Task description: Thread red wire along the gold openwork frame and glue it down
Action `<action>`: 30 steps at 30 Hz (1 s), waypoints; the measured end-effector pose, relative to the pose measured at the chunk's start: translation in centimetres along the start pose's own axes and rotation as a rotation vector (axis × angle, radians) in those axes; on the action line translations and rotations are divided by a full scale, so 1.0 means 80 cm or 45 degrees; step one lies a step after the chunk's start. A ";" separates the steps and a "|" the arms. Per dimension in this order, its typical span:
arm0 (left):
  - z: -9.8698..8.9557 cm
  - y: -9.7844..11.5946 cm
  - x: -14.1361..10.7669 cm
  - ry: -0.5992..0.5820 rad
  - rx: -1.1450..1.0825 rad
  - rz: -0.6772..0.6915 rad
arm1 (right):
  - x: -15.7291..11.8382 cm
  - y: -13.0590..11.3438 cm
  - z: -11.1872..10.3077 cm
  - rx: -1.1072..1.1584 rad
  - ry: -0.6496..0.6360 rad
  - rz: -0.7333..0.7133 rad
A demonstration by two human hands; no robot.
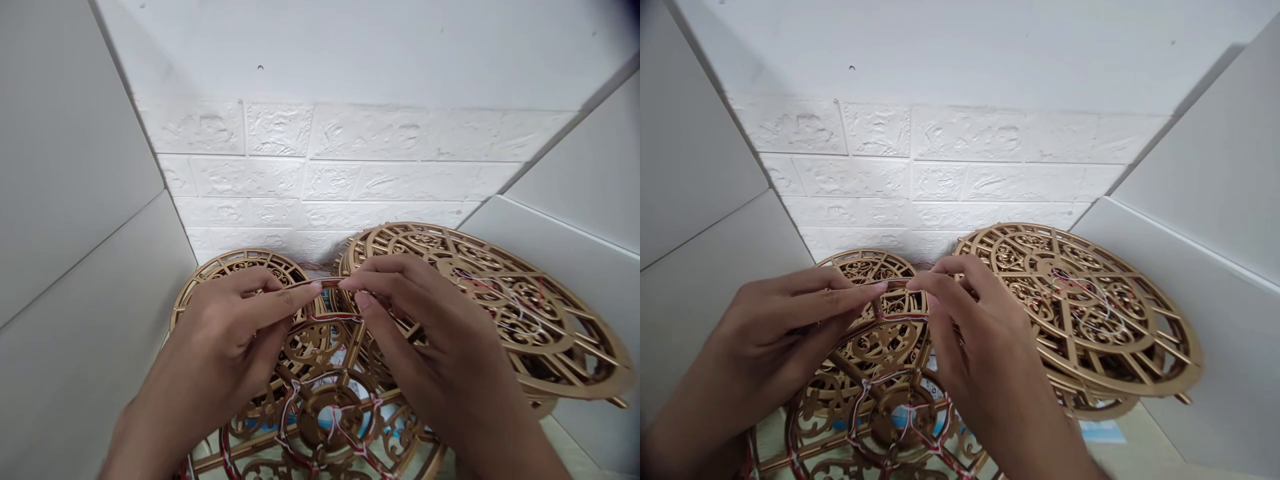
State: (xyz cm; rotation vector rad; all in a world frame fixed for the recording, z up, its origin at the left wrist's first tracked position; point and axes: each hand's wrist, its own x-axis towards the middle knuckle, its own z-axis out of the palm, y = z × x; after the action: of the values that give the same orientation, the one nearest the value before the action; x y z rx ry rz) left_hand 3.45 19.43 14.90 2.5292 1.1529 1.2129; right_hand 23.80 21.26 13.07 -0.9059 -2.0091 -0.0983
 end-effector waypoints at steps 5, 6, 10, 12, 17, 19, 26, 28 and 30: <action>0.000 0.001 0.000 0.016 -0.024 -0.024 | -0.002 -0.002 0.002 0.031 -0.042 0.029; 0.001 0.001 0.000 0.015 -0.027 -0.024 | -0.002 -0.003 0.002 0.031 -0.045 0.028; 0.001 0.002 -0.001 0.019 -0.029 -0.032 | -0.002 -0.003 0.004 0.022 -0.053 0.021; 0.002 0.002 -0.001 0.030 -0.027 -0.040 | -0.003 -0.003 0.004 0.023 -0.060 0.009; 0.003 0.004 -0.002 -0.011 0.023 -0.041 | -0.005 -0.002 0.005 0.071 -0.098 0.030; 0.003 0.005 -0.002 -0.046 0.065 -0.046 | -0.005 -0.002 0.005 0.080 -0.117 0.037; 0.007 0.009 -0.003 -0.059 0.185 -0.089 | -0.001 0.000 0.004 0.077 -0.090 0.001; 0.008 0.009 -0.002 -0.052 0.197 -0.092 | 0.001 0.002 0.004 0.051 -0.044 -0.013; 0.007 0.009 -0.001 -0.041 0.193 -0.078 | 0.003 0.002 0.004 0.031 -0.003 -0.017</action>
State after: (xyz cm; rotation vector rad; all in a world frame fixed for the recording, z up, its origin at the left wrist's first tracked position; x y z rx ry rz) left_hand 4.25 19.02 14.73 2.5883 1.3519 1.1055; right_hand 23.62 21.64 12.99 -0.8779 -2.0142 -0.0798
